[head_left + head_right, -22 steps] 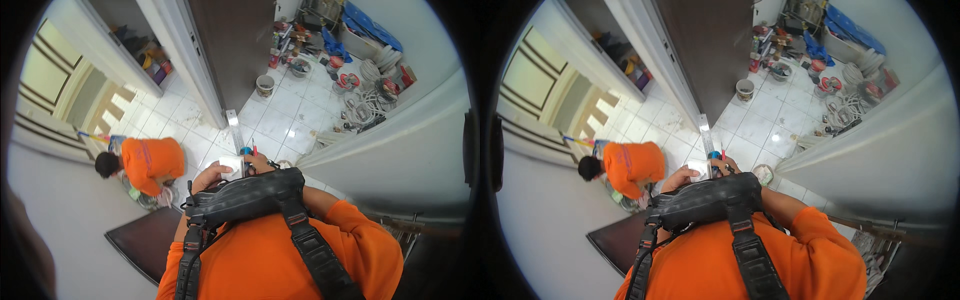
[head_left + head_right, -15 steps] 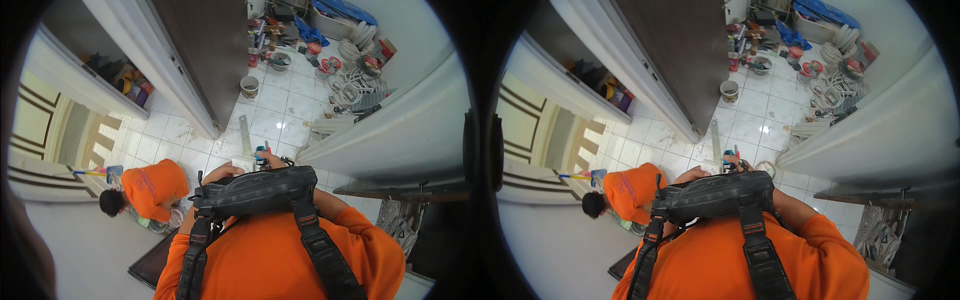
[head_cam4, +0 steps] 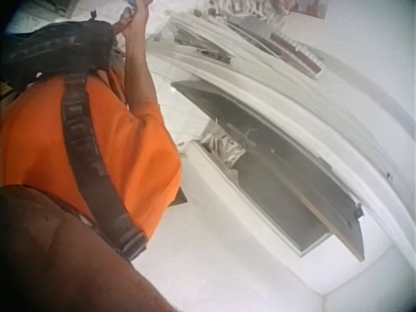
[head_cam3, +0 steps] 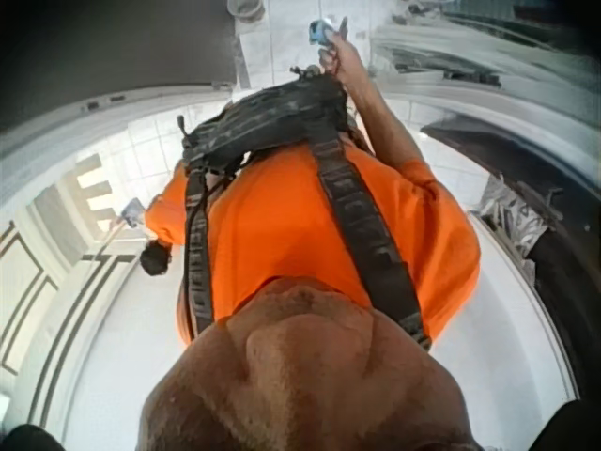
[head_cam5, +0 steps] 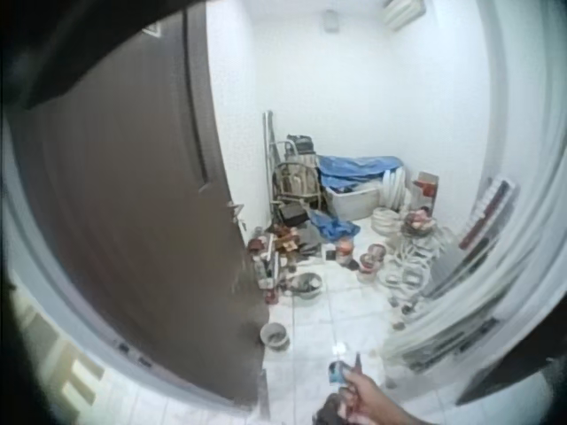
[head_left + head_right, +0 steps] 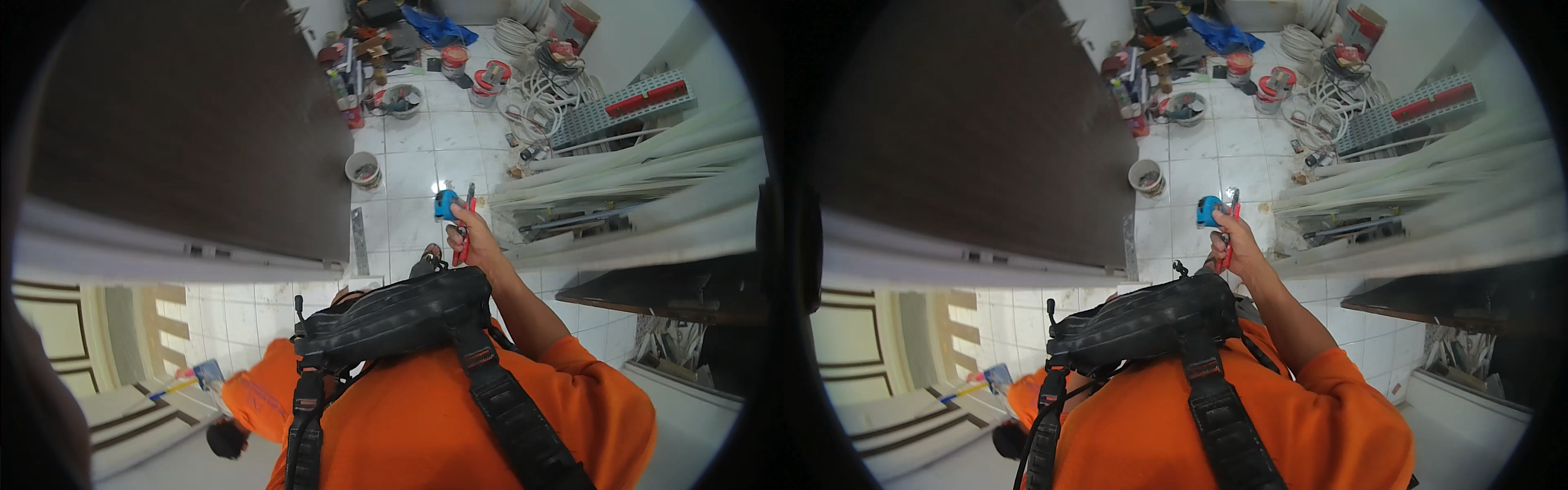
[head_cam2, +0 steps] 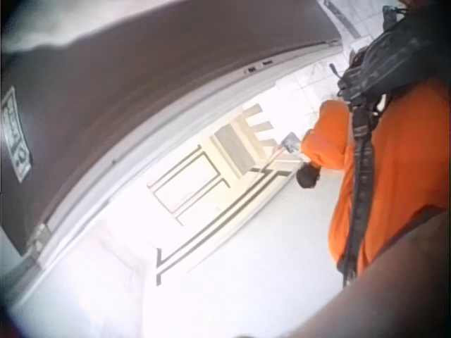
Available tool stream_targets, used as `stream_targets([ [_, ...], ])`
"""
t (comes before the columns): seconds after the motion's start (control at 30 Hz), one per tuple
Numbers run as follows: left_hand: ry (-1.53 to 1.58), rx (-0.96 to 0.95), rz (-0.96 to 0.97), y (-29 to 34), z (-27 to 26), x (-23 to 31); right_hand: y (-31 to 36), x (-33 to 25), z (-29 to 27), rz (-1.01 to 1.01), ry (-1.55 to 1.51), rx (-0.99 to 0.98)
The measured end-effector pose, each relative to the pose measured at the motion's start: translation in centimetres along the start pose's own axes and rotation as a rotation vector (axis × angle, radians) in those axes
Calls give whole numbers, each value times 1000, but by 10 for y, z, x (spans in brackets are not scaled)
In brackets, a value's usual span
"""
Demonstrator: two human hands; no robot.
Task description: The person sits on a tiled floor and uses a utility knife and a metal ruler to cut a white rectangular sheet into smaller pieces. They then move to a different area and cut a long strip of cardboard.
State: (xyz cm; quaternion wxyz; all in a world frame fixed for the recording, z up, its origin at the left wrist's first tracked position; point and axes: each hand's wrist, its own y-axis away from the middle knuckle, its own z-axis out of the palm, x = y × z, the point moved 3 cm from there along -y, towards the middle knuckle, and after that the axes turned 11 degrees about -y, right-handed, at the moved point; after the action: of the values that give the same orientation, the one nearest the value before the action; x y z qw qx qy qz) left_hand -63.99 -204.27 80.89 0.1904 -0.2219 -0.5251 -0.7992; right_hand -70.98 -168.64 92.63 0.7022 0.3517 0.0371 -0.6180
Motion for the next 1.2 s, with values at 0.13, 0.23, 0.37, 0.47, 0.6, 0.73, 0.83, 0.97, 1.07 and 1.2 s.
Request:
stream_targets([
  [0.13,-24,85,-15,-39,-13,47,-71,-60,26,-89,78,-25],
  [0.23,-58,116,-13,-64,-10,87,-111,-97,41,-92,134,-9],
  [0.37,-99,120,3,-120,4,142,-159,-143,56,-103,79,28],
  [0.47,-126,116,9,-159,16,180,-198,-160,41,-107,93,38],
  [0.6,-162,121,23,-212,24,237,-244,-179,23,-2,11,140],
  [0.73,-184,112,40,-275,34,287,-294,-215,9,14,9,253],
  [0.83,-214,104,57,-320,41,326,-331,-253,6,46,97,365],
  [0.97,-253,62,74,-358,77,404,-371,-303,-30,172,108,427],
  [1.07,-164,82,-19,-377,109,471,-400,-335,-29,232,37,484],
  [1.2,-47,76,-6,-411,136,516,-446,-381,-2,391,10,430],
])
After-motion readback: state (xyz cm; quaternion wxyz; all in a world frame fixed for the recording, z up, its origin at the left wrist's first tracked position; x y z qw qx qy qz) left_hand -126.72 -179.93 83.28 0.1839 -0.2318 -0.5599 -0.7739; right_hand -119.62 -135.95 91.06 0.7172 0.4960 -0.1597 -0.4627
